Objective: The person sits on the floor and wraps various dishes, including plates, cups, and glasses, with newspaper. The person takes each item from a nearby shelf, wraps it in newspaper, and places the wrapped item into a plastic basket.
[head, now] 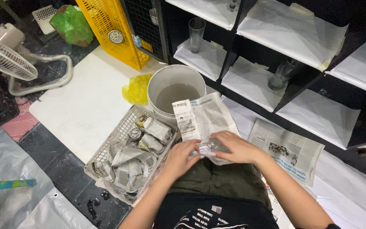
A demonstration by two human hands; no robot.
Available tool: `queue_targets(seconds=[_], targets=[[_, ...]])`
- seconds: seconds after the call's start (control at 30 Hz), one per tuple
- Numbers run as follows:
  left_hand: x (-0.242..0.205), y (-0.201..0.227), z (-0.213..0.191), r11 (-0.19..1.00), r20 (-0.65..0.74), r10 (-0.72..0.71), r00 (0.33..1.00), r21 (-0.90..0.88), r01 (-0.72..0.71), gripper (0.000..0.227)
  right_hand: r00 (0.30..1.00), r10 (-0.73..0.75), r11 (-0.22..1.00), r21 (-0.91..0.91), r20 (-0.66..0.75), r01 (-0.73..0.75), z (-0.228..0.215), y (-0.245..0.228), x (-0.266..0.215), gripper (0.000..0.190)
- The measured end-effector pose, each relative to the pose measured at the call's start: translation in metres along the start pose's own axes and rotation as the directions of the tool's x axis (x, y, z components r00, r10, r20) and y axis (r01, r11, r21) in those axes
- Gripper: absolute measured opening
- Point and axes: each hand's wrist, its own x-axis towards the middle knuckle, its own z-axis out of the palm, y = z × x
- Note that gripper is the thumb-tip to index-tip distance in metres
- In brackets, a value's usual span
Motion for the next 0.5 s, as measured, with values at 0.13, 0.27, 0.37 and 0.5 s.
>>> queue_targets(seconds=[0.13, 0.27, 0.37, 0.5], targets=[[0.027, -0.020, -0.010, 0.956, 0.208, -0.232, 0.950, -0.132, 0.262, 0.035, 0.999, 0.004, 0.996, -0.091, 0.052, 0.001, -0.004, -0.004, 0.009, 0.103], [0.056, -0.038, -0.015, 0.892, 0.283, -0.093, 0.955, -0.403, 0.206, 0.044, 0.987, 0.134, 0.990, -0.047, 0.088, -0.130, -0.011, 0.009, 0.026, 0.072], [0.059, -0.019, -0.023, 0.928, 0.278, -0.371, 0.886, 0.066, 0.368, 0.064, 0.941, 0.274, 0.961, -0.018, 0.197, -0.275, -0.014, 0.026, 0.035, 0.062], [0.049, 0.030, -0.009, 0.908, 0.018, 0.028, 0.999, 0.418, -0.033, 0.073, 0.941, 0.195, 0.972, 0.075, 0.276, -0.223, -0.015, 0.057, 0.055, 0.065]])
